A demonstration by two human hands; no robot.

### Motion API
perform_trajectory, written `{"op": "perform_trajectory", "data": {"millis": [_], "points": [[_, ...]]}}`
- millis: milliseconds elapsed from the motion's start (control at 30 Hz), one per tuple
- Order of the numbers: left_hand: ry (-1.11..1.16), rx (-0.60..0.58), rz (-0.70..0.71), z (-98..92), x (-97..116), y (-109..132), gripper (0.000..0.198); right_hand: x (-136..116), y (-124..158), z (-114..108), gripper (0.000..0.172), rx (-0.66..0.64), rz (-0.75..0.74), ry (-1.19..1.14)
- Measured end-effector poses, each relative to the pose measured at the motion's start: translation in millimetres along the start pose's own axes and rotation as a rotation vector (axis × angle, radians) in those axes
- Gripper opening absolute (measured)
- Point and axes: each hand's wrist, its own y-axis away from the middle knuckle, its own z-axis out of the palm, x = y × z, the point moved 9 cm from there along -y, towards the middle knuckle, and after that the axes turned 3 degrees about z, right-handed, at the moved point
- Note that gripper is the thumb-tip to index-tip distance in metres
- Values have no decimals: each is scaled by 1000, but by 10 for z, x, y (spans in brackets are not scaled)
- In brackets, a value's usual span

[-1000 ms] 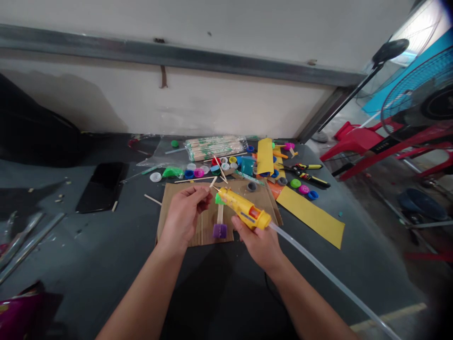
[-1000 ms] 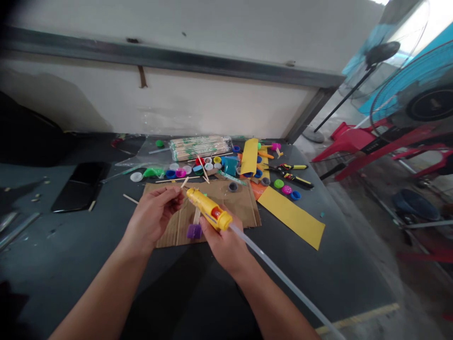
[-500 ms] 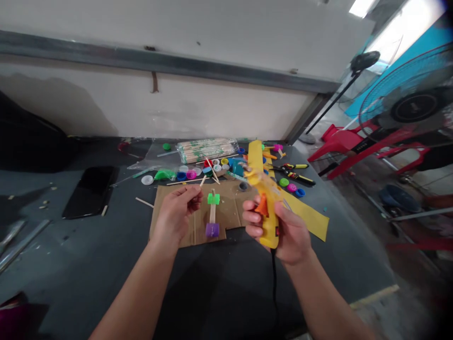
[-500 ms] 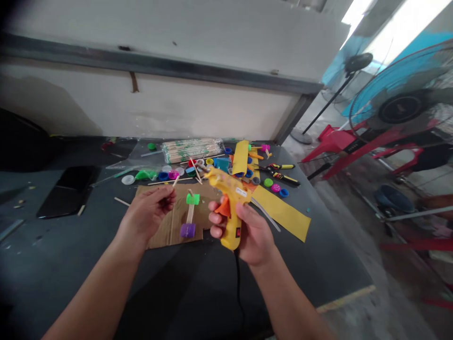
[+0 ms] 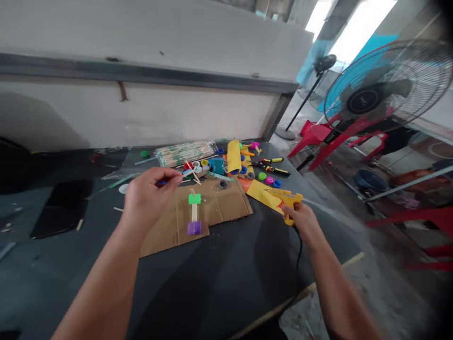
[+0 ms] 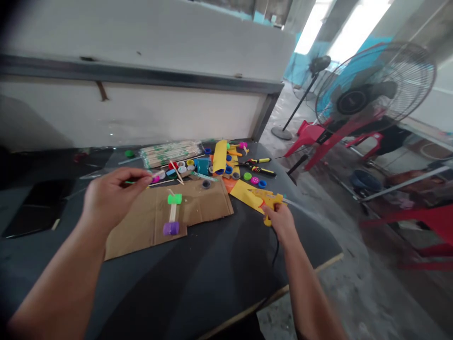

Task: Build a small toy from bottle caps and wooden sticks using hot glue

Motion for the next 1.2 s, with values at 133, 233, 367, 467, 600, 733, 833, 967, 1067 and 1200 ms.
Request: {"op": "perform_trajectory", "data": {"millis": [133,233,367,467,600,733,833,967,1067,1200], "points": [[-169,-129,201,162,20,-19,15,26,-151,14,29,64,-28,274],[-209,-164,254,252,-59,3,16,-15,-175,-13,38,74,-52,496],[-153,-179,276,327,-129,27,16,-110,-81,-90,48,19,-15,778],[-99,-189,264,357,-180,18,15,-437,123,-158,46,104,-52,783],[-100,-206,269,394,-229,-2,17,-1369,612,244,29,103,-560,374],[-107,-212,274,402,-262,-22,18,-2024,1029,967,21,-118,-930,81],[-99,-218,287,402,-265,-43,18,-2207,1108,1328,21,-161,-1016,7],[-73,-232,309,420,-238,-72,18,-2211,1083,1530,18,-188,-995,-54],[-54,-273,308,461,-222,-76,18,-2167,1077,1563,17,-208,-952,-115],[-15,-314,289,486,-234,-77,17,-2156,1093,1611,13,-227,-920,-134]]}}
